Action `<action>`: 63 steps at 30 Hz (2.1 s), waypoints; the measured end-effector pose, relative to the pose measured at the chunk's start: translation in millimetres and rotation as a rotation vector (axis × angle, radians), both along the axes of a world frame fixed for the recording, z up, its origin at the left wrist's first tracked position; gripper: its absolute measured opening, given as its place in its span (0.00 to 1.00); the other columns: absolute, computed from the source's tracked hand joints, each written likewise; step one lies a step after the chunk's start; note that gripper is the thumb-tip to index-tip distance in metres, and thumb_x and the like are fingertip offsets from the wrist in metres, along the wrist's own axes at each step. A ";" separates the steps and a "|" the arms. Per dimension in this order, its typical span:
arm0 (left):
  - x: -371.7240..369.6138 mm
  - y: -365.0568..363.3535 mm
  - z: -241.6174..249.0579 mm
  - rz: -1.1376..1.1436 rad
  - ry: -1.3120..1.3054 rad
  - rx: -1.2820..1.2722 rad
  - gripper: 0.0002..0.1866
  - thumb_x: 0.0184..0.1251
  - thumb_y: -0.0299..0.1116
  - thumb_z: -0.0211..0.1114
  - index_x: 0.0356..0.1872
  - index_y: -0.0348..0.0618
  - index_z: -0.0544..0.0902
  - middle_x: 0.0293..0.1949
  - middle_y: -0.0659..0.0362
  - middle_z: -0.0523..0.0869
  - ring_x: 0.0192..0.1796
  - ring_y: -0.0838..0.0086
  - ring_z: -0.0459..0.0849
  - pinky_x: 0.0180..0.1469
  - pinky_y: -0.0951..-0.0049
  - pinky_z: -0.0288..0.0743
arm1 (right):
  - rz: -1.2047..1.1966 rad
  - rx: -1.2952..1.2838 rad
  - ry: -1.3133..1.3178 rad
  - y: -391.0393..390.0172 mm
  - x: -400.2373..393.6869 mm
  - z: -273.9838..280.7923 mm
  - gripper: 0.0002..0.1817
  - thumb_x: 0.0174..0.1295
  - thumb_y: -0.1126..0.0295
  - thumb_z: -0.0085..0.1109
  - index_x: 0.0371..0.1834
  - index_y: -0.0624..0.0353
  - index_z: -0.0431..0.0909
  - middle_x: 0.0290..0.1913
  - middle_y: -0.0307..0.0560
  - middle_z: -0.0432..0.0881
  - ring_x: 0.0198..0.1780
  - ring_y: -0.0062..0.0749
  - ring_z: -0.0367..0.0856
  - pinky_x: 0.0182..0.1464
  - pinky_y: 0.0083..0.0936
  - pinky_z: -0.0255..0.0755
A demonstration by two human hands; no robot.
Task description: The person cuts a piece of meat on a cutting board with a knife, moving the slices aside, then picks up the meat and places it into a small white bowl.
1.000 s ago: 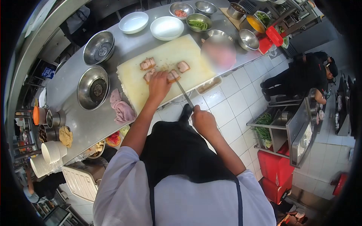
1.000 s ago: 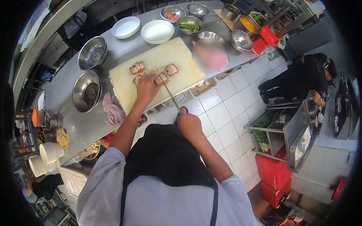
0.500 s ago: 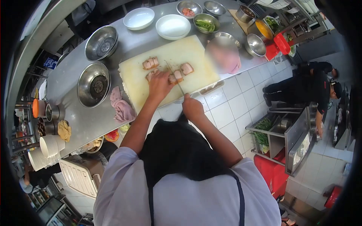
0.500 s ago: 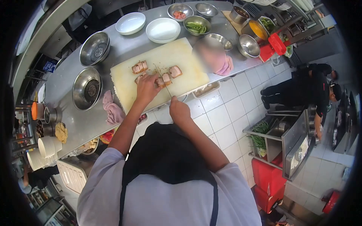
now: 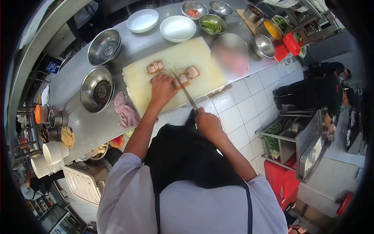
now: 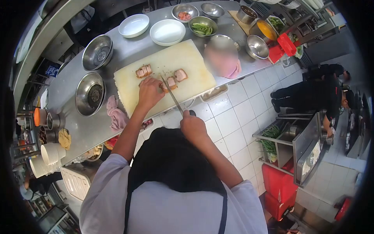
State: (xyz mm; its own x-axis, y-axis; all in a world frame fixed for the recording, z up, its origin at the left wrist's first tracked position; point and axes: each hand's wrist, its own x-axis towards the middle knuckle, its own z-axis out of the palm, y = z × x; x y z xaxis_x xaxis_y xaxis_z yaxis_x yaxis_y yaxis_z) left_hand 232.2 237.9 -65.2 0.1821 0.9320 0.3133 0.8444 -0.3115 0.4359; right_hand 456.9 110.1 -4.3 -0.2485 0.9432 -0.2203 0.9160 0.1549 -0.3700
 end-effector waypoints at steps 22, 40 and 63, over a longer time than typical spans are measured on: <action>1.4 -3.2 -5.1 0.011 0.051 0.106 0.14 0.47 0.36 0.81 0.36 0.44 0.91 0.40 0.56 0.90 0.54 0.61 0.84 0.63 0.57 0.73 | -0.013 0.020 0.036 40.1 -36.4 -70.8 0.08 0.72 0.73 0.52 0.47 0.68 0.74 0.33 0.64 0.89 0.37 0.58 0.92 0.39 0.51 0.86; 8.4 26.6 -5.0 -0.109 0.174 -0.152 0.36 0.45 0.53 0.86 0.56 0.45 0.91 0.51 0.52 0.88 0.61 0.56 0.82 0.72 0.53 0.67 | -0.110 0.025 0.034 6.2 18.2 -22.1 0.11 0.73 0.67 0.56 0.46 0.66 0.71 0.26 0.64 0.86 0.31 0.63 0.89 0.35 0.56 0.82; 21.8 30.1 -14.2 -0.059 -0.003 -0.054 0.20 0.48 0.44 0.82 0.42 0.47 0.91 0.46 0.55 0.87 0.58 0.56 0.82 0.68 0.54 0.69 | -0.074 -0.077 -0.114 10.1 -2.5 -3.3 0.08 0.70 0.74 0.54 0.48 0.67 0.74 0.34 0.63 0.90 0.39 0.57 0.93 0.42 0.46 0.87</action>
State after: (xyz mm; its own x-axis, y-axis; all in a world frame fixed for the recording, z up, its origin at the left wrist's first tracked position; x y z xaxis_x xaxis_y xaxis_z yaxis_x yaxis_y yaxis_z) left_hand 254.0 268.0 -79.3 0.2358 0.9353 0.2640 0.8240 -0.3365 0.4560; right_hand 454.3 120.1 -7.6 -0.1480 0.9374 -0.3152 0.9608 0.0607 -0.2707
